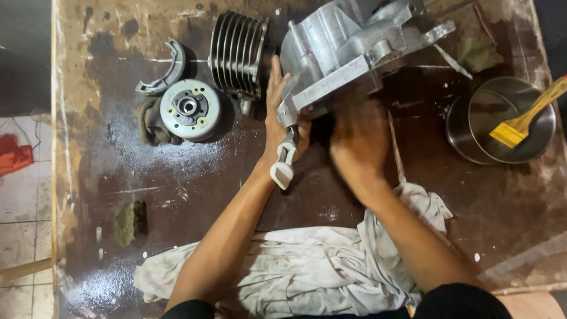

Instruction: The person scrubs a small metal ring with a sanding block and a brush, then cleans a larger engine casing with a cloth. The person uses a brush to apply liquid from a metal container to the parts during the cleaning process.

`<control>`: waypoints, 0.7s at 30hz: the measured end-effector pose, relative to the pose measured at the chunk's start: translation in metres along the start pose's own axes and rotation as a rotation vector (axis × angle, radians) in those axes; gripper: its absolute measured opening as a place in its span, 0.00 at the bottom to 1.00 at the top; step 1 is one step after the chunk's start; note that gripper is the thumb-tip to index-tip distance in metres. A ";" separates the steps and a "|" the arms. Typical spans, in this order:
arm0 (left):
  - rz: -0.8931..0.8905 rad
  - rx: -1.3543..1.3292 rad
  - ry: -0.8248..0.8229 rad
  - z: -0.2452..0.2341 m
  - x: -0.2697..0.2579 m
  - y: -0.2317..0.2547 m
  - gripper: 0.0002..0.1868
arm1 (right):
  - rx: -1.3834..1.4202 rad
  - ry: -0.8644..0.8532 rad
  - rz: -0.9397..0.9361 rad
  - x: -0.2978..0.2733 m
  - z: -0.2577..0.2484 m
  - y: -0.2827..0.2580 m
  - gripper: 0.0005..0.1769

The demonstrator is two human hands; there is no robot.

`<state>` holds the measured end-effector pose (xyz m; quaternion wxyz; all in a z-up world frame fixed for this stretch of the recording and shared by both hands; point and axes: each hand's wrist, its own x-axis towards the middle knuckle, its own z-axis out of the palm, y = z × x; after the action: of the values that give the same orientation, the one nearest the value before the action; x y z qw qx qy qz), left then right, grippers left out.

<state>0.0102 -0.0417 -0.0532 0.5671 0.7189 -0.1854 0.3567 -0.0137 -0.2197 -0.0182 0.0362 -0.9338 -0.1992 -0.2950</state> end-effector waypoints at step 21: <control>0.028 0.010 -0.004 0.000 0.001 -0.006 0.29 | 0.664 0.034 0.022 -0.005 0.012 -0.016 0.29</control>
<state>0.0151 -0.0400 -0.0564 0.5580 0.7198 -0.1946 0.3642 -0.0175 -0.2042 -0.0312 0.3451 -0.8680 -0.2738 -0.2291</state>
